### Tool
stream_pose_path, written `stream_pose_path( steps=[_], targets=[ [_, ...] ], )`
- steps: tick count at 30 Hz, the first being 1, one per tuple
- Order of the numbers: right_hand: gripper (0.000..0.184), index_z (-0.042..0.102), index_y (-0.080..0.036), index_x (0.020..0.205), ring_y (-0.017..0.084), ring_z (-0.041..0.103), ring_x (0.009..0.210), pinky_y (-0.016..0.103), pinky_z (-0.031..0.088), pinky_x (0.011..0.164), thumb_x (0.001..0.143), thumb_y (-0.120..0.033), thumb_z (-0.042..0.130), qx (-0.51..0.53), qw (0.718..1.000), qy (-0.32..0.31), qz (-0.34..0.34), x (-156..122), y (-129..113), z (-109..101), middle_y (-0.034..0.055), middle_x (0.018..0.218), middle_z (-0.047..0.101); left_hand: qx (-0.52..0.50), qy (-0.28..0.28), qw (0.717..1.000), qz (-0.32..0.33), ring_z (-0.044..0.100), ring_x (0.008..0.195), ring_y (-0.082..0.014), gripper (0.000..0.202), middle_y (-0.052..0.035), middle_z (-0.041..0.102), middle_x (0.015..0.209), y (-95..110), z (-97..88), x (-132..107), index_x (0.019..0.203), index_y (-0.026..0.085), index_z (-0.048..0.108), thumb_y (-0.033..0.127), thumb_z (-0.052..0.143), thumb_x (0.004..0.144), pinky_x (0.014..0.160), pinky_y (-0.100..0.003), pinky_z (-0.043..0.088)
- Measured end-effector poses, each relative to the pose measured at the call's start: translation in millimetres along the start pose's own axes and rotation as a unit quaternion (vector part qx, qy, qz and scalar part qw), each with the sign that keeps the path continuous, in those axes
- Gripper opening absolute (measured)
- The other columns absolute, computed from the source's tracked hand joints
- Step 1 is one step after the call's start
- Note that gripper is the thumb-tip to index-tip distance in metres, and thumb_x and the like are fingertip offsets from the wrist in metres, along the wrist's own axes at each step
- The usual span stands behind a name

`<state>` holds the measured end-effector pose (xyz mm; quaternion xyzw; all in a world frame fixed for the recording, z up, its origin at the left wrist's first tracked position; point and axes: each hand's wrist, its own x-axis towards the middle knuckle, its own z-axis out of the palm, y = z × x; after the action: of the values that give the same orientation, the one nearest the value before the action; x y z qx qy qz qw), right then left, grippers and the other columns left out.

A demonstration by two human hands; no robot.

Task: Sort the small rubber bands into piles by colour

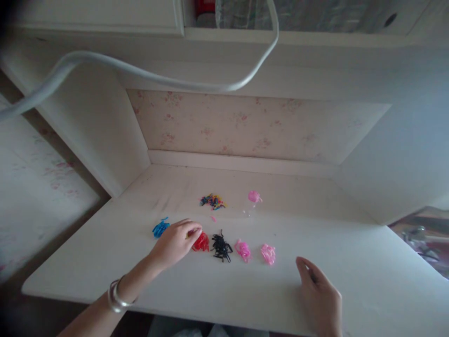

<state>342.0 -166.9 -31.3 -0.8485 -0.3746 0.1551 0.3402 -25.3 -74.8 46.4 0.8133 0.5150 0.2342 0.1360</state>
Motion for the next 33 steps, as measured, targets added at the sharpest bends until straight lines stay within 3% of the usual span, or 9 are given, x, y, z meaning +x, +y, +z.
stream_pose_path(
  steps=[5, 11, 17, 25, 29, 33],
  targets=[
    [0.05, 0.071, -0.024, 0.094, 0.021, 0.066, 0.072, 0.024, 0.045, 0.06, 0.072, -0.063, 0.048, -0.021, 1.0, 0.014, -0.007, -13.5, 8.4, -0.9, 0.0025, 0.076, 0.071, 0.095, -0.068, 0.993, 0.021, 0.065, 0.086, -0.0174, 0.022, -0.0025, 0.069, 0.097, -2.0, 30.8, 53.7, 0.094, 0.028, 0.068, 0.028, 0.047, 0.086, 0.075, -0.028, 0.048],
    [0.054, 0.072, -0.021, 0.091, 0.013, 0.058, 0.055, 0.019, 0.041, 0.053, 0.075, -0.065, 0.046, 0.0, 0.998, -0.033, -0.047, -10.8, 5.5, 2.1, -0.0013, 0.058, 0.062, 0.138, -0.116, 0.983, 0.022, 0.064, 0.086, -0.0192, 0.02, -0.0068, 0.067, 0.098, -11.6, 56.9, 80.0, 0.086, 0.023, 0.069, 0.026, 0.049, 0.085, 0.074, -0.03, 0.048],
    [0.052, 0.071, -0.019, 0.092, 0.012, 0.057, 0.056, 0.018, 0.041, 0.056, 0.077, -0.063, 0.046, 0.011, 0.997, -0.039, -0.059, -11.8, 8.6, 1.6, -0.0015, 0.059, 0.061, 0.169, -0.149, 0.974, 0.016, 0.063, 0.09, -0.0204, 0.024, -0.0079, 0.064, 0.103, -13.3, 63.7, 84.1, 0.089, 0.022, 0.067, 0.024, 0.044, 0.087, 0.076, -0.032, 0.048],
    [0.051, 0.071, -0.02, 0.092, 0.012, 0.058, 0.057, 0.018, 0.041, 0.057, 0.078, -0.062, 0.045, 0.002, 0.997, -0.038, -0.074, -13.8, 7.7, 3.2, -0.0012, 0.058, 0.062, 0.168, -0.181, 0.969, 0.023, 0.062, 0.088, -0.0188, 0.022, -0.01, 0.063, 0.102, -6.9, 57.0, 82.4, 0.092, 0.018, 0.063, 0.011, 0.044, 0.082, 0.073, -0.029, 0.047],
    [0.051, 0.07, -0.021, 0.091, 0.011, 0.056, 0.053, 0.018, 0.04, 0.055, 0.079, -0.062, 0.044, -0.01, 0.996, -0.036, -0.082, -13.6, 8.2, 3.8, -0.002, 0.056, 0.06, 0.141, -0.167, 0.975, 0.027, 0.062, 0.086, -0.0179, 0.024, -0.0079, 0.063, 0.099, 10.9, 52.0, 78.5, 0.093, 0.018, 0.062, 0.022, 0.038, 0.09, 0.075, -0.029, 0.047],
    [0.05, 0.07, -0.021, 0.089, 0.011, 0.055, 0.052, 0.017, 0.041, 0.055, 0.078, -0.062, 0.044, -0.01, 0.995, -0.037, -0.091, -13.3, 7.0, 3.3, -0.003, 0.055, 0.058, 0.102, -0.174, 0.977, 0.076, 0.063, 0.087, -0.015, 0.028, -0.003, 0.062, 0.103, 44.6, 56.4, 66.2, 0.097, 0.023, 0.061, 0.033, 0.035, 0.093, 0.076, -0.026, 0.046]
  ],
)
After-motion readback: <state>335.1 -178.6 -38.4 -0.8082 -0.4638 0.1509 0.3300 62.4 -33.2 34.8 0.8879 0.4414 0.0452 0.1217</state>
